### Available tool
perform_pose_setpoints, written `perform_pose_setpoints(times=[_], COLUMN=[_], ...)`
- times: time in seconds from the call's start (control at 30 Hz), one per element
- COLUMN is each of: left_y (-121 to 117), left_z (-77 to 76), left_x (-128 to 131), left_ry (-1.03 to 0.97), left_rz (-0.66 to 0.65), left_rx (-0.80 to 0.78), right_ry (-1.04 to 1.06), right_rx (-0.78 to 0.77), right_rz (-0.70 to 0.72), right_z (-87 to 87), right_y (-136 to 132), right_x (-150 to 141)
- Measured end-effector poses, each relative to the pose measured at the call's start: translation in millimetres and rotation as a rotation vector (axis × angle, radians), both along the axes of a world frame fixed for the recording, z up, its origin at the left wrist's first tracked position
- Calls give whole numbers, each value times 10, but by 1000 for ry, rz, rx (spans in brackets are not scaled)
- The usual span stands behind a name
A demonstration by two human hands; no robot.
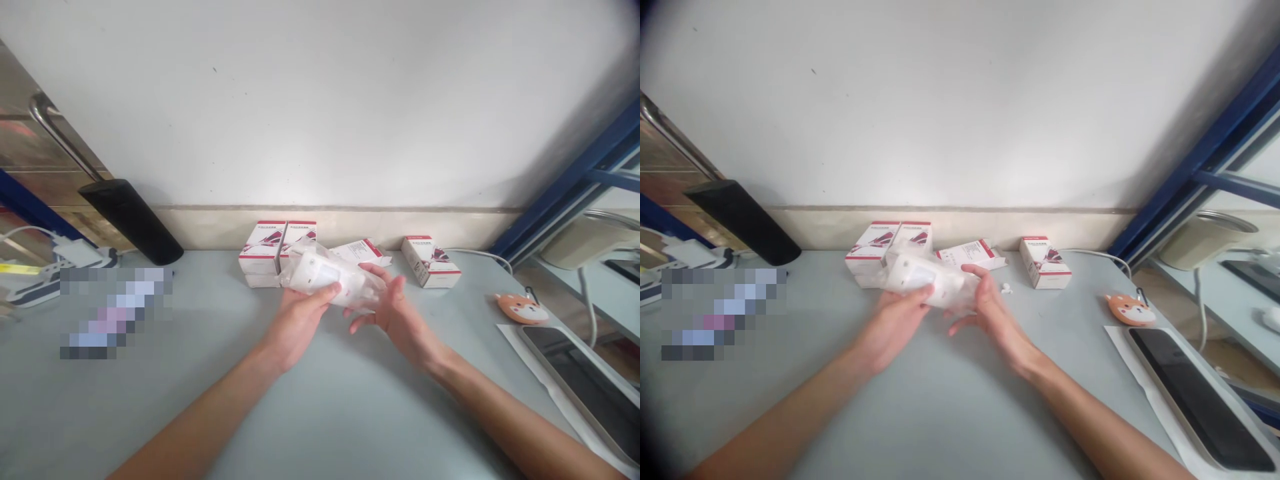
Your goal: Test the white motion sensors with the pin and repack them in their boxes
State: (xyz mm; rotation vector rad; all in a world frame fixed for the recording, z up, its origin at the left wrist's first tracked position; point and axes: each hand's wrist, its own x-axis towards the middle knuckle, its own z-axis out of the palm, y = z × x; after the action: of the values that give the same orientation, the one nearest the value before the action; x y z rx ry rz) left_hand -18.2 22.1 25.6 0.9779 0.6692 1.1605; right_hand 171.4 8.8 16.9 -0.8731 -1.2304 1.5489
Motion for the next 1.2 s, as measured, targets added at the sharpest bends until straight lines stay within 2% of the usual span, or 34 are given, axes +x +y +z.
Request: perform_pose_setpoints(times=[0.1, 0.17, 0.27, 0.33, 0.47, 0.57, 0.63, 0.7, 0.77, 0.87, 0.97, 1.1, 1.2], left_y=[7, 1, -33, -48, 30, 142, 181, 170, 121, 47, 31, 54, 44], left_z=[-9, 4, 46, 62, 11, -35, -29, 1, 35, 74, 110, 146, 143], left_x=[11, 13, 2, -21, -131, -244, -297, -315, -302, -257, -222, -219, -227], left_ry=[39, 55, 102, 203, 550, 835, 1010, 1145, 1202, 1123, 910, 621, 333], left_rz=[-20, -15, 39, 114, 303, 443, 442, 342, 271, 168, -11, -229, -377], left_rx=[17, 65, 161, 269, 675, 1036, 1254, 1341, 1234, 811, 390, -24, -158], right_ry=[-135, -135, -2, 68, 114, 30, -108, -302, -470, -580, -647, -646, -580], right_rx=[-8, -28, -101, -173, -255, -208, -126, -41, 45, 220, 334, 345, 294], right_rz=[-175, -248, -236, -210, -148, -116, -170, -257, -308, -323, -356, -392, -440], right_z=[33, 47, 47, 44, 72, 114, 134, 142, 138, 111, 70, 44, 69], right_y=[-10, -13, 15, 50, 114, 134, 141, 152, 165, 182, 188, 176, 171], right_x=[-42, -40, 29, 97, 200, 235, 249, 258, 265, 266, 250, 203, 187])
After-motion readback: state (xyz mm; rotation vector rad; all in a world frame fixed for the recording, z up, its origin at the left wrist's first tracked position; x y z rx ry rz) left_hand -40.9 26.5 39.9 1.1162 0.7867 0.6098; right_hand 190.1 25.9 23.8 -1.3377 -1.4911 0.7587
